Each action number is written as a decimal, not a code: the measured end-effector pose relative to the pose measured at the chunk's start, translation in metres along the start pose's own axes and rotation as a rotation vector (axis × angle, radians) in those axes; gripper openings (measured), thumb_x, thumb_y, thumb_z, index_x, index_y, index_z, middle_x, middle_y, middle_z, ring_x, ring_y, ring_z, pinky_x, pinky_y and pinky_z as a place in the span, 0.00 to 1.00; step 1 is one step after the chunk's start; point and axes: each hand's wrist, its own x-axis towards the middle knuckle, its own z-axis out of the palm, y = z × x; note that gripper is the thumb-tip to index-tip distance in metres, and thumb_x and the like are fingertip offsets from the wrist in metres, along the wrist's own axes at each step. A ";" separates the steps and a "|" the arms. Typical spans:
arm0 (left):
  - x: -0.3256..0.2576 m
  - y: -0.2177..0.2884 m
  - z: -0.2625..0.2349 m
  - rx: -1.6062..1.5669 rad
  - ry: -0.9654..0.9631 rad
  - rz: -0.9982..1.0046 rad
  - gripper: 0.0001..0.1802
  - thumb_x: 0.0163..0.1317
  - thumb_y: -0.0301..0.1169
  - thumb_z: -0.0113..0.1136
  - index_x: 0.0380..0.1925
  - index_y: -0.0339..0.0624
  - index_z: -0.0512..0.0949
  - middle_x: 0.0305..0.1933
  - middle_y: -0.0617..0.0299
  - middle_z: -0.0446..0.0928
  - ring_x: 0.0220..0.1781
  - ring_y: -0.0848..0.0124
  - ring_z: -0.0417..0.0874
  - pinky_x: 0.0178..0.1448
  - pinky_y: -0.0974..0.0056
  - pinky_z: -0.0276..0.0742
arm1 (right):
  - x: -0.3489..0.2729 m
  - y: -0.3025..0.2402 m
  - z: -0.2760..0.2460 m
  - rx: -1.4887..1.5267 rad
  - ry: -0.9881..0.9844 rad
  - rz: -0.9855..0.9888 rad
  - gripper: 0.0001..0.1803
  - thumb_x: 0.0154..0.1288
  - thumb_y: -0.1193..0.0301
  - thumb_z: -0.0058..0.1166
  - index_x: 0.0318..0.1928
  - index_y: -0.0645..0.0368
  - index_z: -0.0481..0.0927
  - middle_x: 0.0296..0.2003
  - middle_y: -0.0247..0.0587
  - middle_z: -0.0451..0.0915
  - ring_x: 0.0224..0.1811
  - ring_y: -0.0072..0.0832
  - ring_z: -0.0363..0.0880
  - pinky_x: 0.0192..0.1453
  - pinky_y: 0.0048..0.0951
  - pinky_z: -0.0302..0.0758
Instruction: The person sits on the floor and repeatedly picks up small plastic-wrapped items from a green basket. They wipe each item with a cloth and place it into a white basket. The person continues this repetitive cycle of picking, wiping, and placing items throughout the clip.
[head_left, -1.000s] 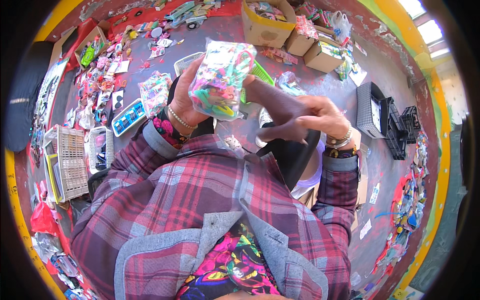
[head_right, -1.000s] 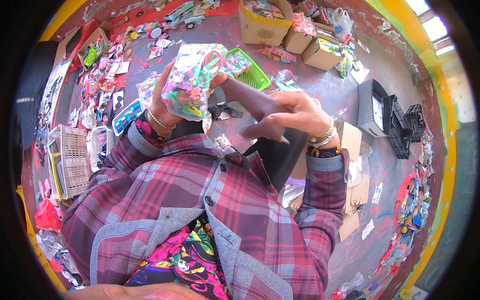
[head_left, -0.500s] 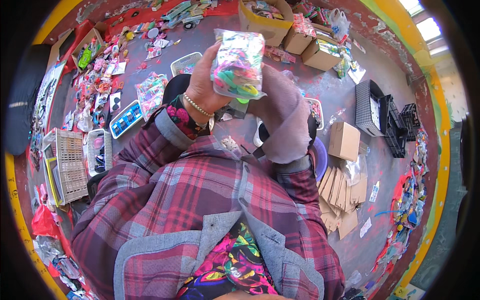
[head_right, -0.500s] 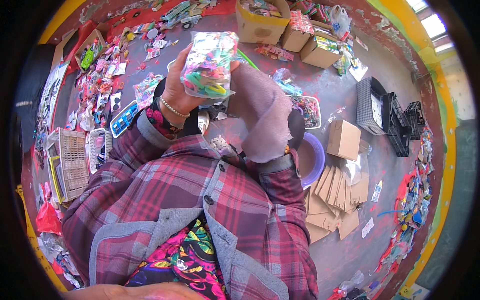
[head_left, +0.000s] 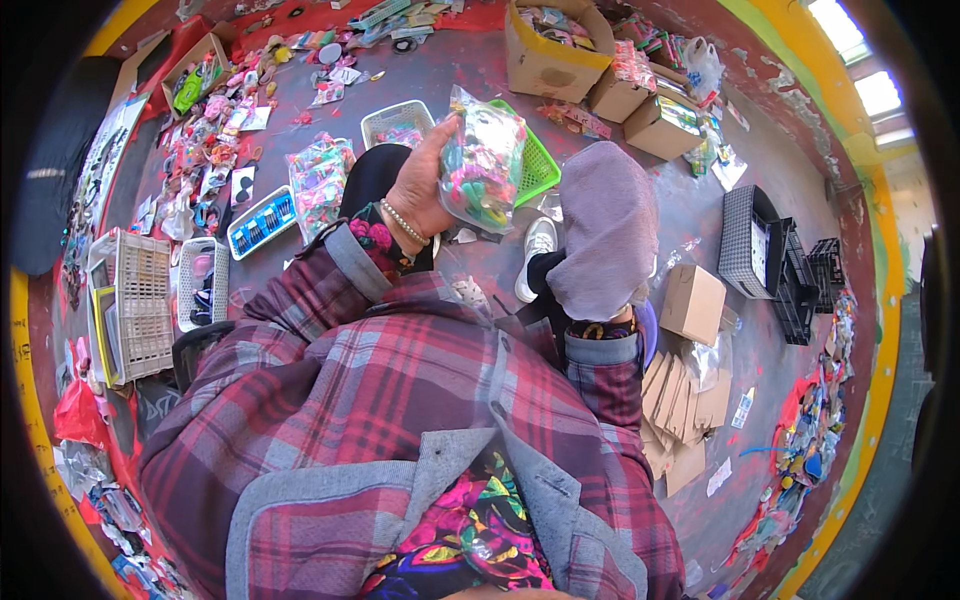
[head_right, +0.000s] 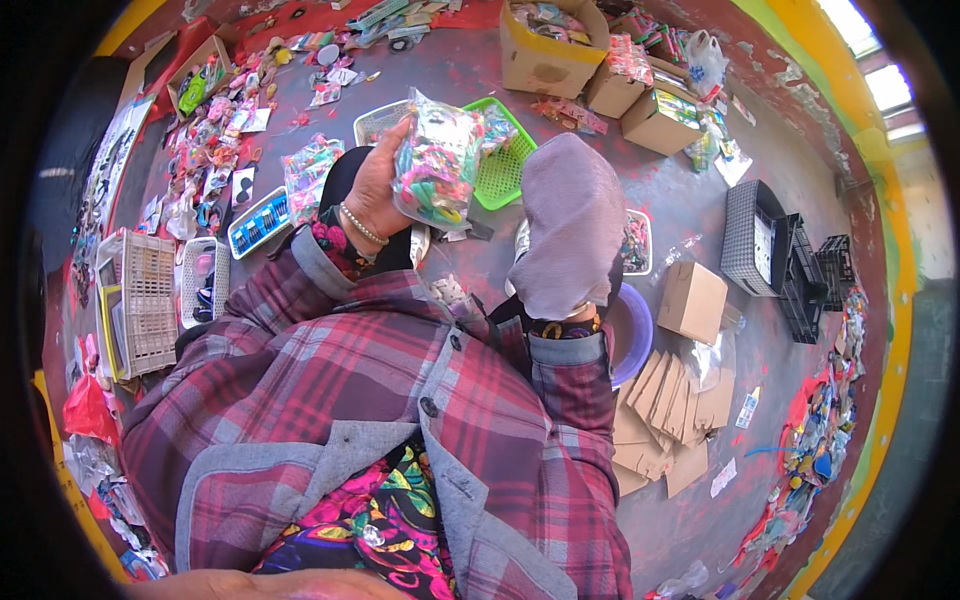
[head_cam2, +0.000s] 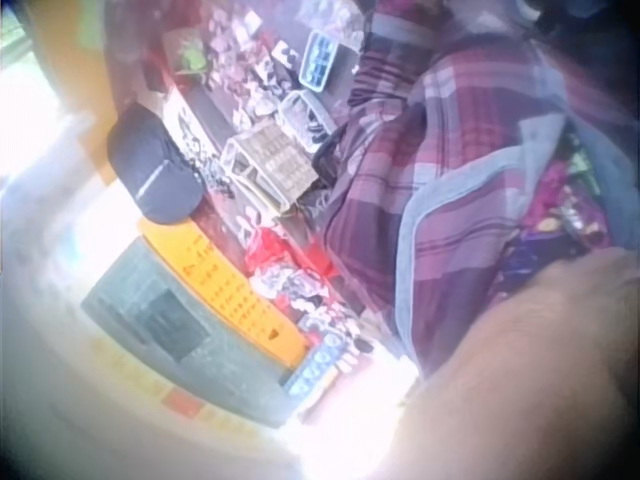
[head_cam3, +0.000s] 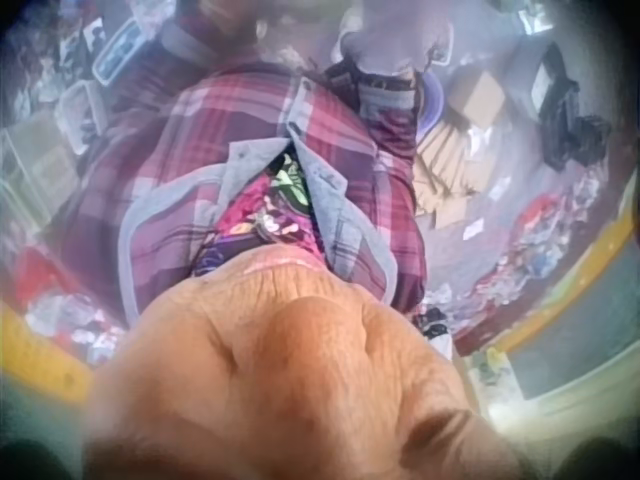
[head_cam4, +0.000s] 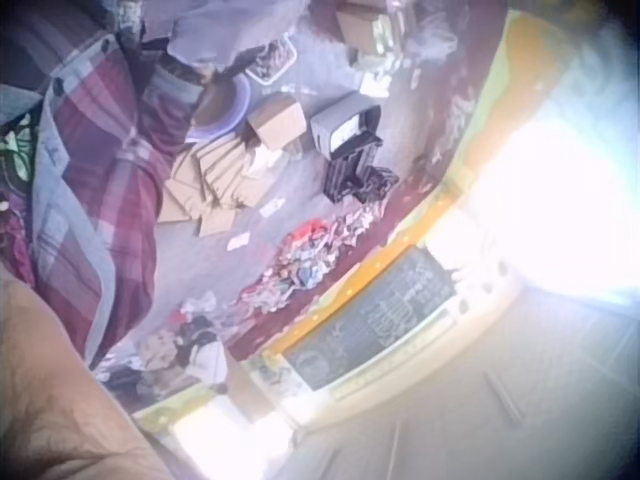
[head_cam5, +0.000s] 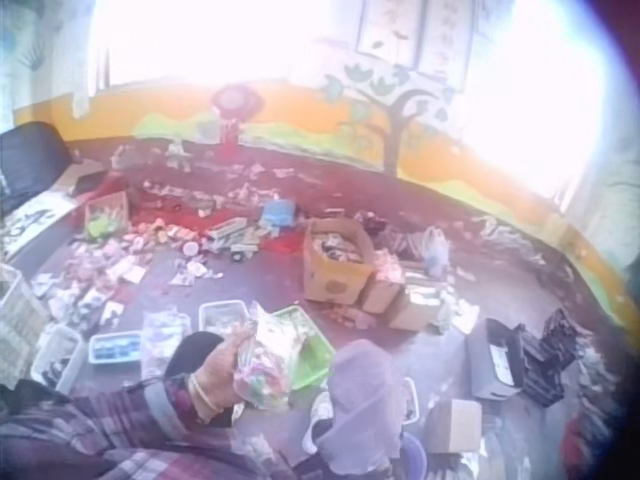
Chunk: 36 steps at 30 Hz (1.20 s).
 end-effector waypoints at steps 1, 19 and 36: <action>0.000 -0.003 -0.003 -0.010 0.007 0.005 0.23 0.64 0.44 0.40 0.51 0.38 0.66 0.49 0.55 0.73 0.48 0.63 0.75 0.54 0.58 0.70 | -0.001 0.002 0.004 0.020 0.004 -0.004 0.23 0.60 0.66 0.45 0.53 0.64 0.64 0.49 0.50 0.65 0.52 0.38 0.63 0.56 0.29 0.58; -0.014 -0.064 0.012 0.240 -0.038 0.020 0.21 0.61 0.33 0.47 0.54 0.39 0.63 0.54 0.58 0.67 0.55 0.68 0.69 0.59 0.66 0.64 | 0.009 0.021 0.030 -0.533 0.009 -0.329 0.25 0.68 0.61 0.34 0.60 0.64 0.57 0.58 0.46 0.60 0.61 0.33 0.56 0.64 0.29 0.51; -0.015 -0.036 0.008 -0.064 -0.064 -0.264 0.23 0.64 0.45 0.40 0.50 0.39 0.67 0.47 0.54 0.74 0.46 0.62 0.77 0.52 0.55 0.71 | 0.025 0.044 -0.033 -1.312 -0.052 -0.429 0.08 0.58 0.67 0.43 0.34 0.58 0.64 0.30 0.40 0.65 0.31 0.31 0.66 0.36 0.27 0.64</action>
